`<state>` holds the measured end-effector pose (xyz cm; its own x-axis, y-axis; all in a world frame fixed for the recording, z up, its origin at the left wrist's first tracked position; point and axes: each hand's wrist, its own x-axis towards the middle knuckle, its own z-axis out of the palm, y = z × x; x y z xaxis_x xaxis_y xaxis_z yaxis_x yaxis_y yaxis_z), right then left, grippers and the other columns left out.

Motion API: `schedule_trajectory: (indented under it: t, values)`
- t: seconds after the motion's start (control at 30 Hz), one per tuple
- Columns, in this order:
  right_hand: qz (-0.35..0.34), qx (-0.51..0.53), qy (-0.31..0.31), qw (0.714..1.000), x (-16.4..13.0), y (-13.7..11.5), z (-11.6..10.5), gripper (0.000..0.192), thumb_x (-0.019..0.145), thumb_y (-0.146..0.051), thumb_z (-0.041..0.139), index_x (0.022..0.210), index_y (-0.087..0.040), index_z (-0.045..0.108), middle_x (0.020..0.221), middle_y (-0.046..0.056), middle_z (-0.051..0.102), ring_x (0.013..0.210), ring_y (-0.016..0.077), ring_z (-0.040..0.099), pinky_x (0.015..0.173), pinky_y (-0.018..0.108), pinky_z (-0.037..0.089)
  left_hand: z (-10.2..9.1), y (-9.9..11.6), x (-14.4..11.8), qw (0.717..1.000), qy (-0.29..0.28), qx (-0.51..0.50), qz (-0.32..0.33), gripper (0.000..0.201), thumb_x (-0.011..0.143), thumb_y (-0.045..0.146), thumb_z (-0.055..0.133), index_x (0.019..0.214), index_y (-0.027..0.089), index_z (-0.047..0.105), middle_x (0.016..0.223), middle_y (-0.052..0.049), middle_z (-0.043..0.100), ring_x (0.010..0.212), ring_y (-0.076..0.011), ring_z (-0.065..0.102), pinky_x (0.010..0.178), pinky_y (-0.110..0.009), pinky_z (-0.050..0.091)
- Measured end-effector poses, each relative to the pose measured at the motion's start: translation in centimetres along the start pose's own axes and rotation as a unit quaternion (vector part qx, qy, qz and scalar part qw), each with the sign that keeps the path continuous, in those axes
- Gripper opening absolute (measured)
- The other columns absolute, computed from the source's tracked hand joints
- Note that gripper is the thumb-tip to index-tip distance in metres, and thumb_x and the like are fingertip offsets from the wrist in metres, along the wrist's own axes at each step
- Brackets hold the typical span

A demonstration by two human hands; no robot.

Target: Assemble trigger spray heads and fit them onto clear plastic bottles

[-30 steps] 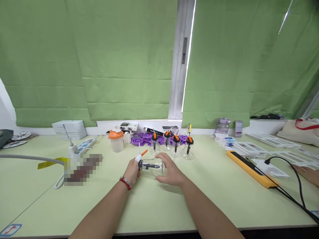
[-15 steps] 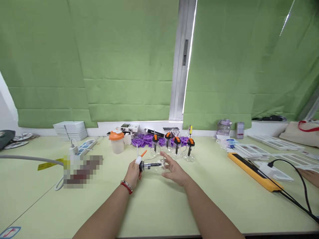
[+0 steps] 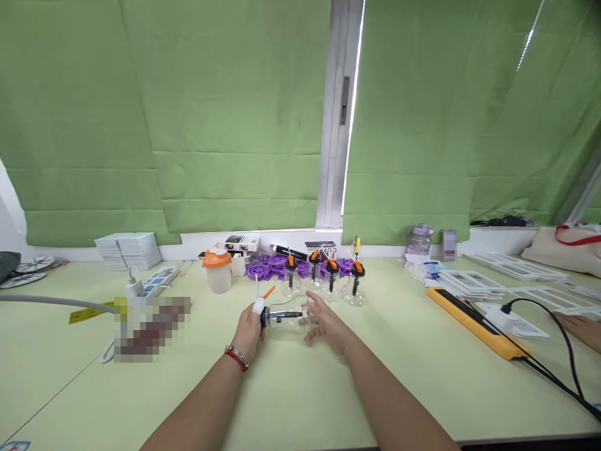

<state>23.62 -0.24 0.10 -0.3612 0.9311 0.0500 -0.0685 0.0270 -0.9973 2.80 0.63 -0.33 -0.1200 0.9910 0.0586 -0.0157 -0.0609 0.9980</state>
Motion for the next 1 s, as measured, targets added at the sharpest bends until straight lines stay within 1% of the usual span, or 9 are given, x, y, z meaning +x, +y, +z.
schedule_trajectory:
  t: [0.1, 0.2, 0.27, 0.33, 0.43, 0.5, 0.6, 0.7, 1.0]
  values:
    - [0.073, -0.022, -0.018, 0.997, 0.0, 0.1, 0.1, 0.073, 0.077, -0.068, 0.046, 0.136, -0.028, 0.031, 0.115, 0.014, 0.05, 0.069, 0.0174, 0.061, 0.047, 0.028, 0.047, 0.0, 0.0, -0.1, 1.0, -0.001, -0.001, 0.004, 0.04, 0.078, 0.059, 0.043, 0.064, 0.022, 0.041, 0.042, 0.008, 0.035, 0.032, -0.0078, 0.028, 0.032, -0.021, 0.025]
    - [-0.053, -0.076, -0.025, 0.995, -0.4, -0.3, 0.1, 0.081, 0.063, -0.047, 0.075, 0.133, -0.033, 0.038, 0.129, 0.01, 0.042, 0.091, 0.0184, 0.058, 0.067, 0.03, 0.051, -0.1, 0.0, 0.0, 1.0, -0.005, -0.002, -0.012, 0.04, 0.078, 0.059, 0.042, 0.063, 0.021, 0.042, 0.039, 0.008, 0.033, 0.031, -0.008, 0.027, 0.032, -0.021, 0.025]
    - [-0.116, -0.08, -0.023, 0.99, -0.6, -0.5, 0.2, 0.085, 0.059, -0.039, 0.079, 0.133, -0.037, 0.038, 0.14, 0.006, 0.032, 0.106, 0.0195, 0.05, 0.079, 0.03, 0.049, -0.1, -0.1, 0.0, 1.0, -0.004, -0.004, -0.018, 0.042, 0.078, 0.06, 0.042, 0.063, 0.021, 0.042, 0.038, 0.008, 0.033, 0.031, -0.008, 0.027, 0.032, -0.021, 0.025]
    - [-0.083, -0.045, -0.009, 0.996, -0.6, -0.5, 0.4, 0.081, 0.067, -0.048, 0.071, 0.137, -0.037, 0.03, 0.143, 0.008, 0.028, 0.105, 0.0194, 0.051, 0.075, 0.03, 0.051, -0.1, -0.2, 0.1, 1.0, -0.002, -0.007, -0.009, 0.042, 0.079, 0.061, 0.042, 0.063, 0.021, 0.042, 0.04, 0.007, 0.035, 0.032, -0.0079, 0.028, 0.032, -0.021, 0.025]
    - [0.044, -0.013, -0.002, 0.999, -0.3, -0.2, 0.7, 0.072, 0.078, -0.065, 0.047, 0.138, -0.032, 0.025, 0.127, 0.014, 0.042, 0.079, 0.0171, 0.061, 0.05, 0.025, 0.048, 0.0, -0.3, 0.1, 1.0, -0.007, -0.007, 0.01, 0.042, 0.079, 0.061, 0.044, 0.065, 0.021, 0.042, 0.043, 0.008, 0.036, 0.032, -0.0078, 0.03, 0.032, -0.021, 0.025]
    - [0.053, -0.047, -0.01, 0.997, -0.3, -0.1, 0.6, 0.068, 0.077, -0.062, 0.051, 0.134, -0.03, 0.031, 0.117, 0.012, 0.048, 0.07, 0.0153, 0.061, 0.046, 0.023, 0.045, 0.0, -0.2, 0.1, 1.0, -0.009, -0.006, 0.01, 0.042, 0.078, 0.06, 0.045, 0.065, 0.021, 0.041, 0.043, 0.008, 0.035, 0.032, -0.0076, 0.03, 0.032, -0.021, 0.025]
    - [-0.077, -0.148, -0.003, 0.986, -0.6, -0.4, 0.3, 0.071, 0.064, -0.031, 0.071, 0.128, -0.033, 0.04, 0.127, 0.008, 0.043, 0.091, 0.0177, 0.057, 0.063, 0.026, 0.049, -0.1, 0.1, 0.1, 1.0, -0.003, -0.007, -0.016, 0.041, 0.078, 0.059, 0.045, 0.063, 0.021, 0.041, 0.041, 0.008, 0.035, 0.031, -0.0076, 0.028, 0.032, -0.021, 0.024]
    - [-0.193, -0.234, 0.008, 0.953, -0.9, -0.8, 0.2, 0.071, 0.06, -0.011, 0.065, 0.124, -0.033, 0.046, 0.138, 0.005, 0.035, 0.116, 0.0222, 0.046, 0.081, 0.031, 0.047, -0.1, 0.2, 0.2, 0.999, -0.006, -0.013, -0.052, 0.038, 0.077, 0.056, 0.045, 0.06, 0.022, 0.04, 0.037, 0.008, 0.033, 0.028, -0.0073, 0.025, 0.032, -0.022, 0.024]
    - [-0.296, -0.348, 0.01, 0.889, -1.1, -1.4, 1.1, 0.065, 0.064, 0.0, 0.045, 0.122, -0.029, 0.05, 0.143, 0.003, 0.035, 0.134, 0.0216, 0.03, 0.109, 0.045, 0.026, -0.5, -0.5, 0.7, 0.992, -0.03, -0.046, -0.116, 0.04, 0.077, 0.056, 0.043, 0.056, 0.022, 0.038, 0.033, 0.009, 0.031, 0.026, -0.0068, 0.022, 0.034, -0.022, 0.029]
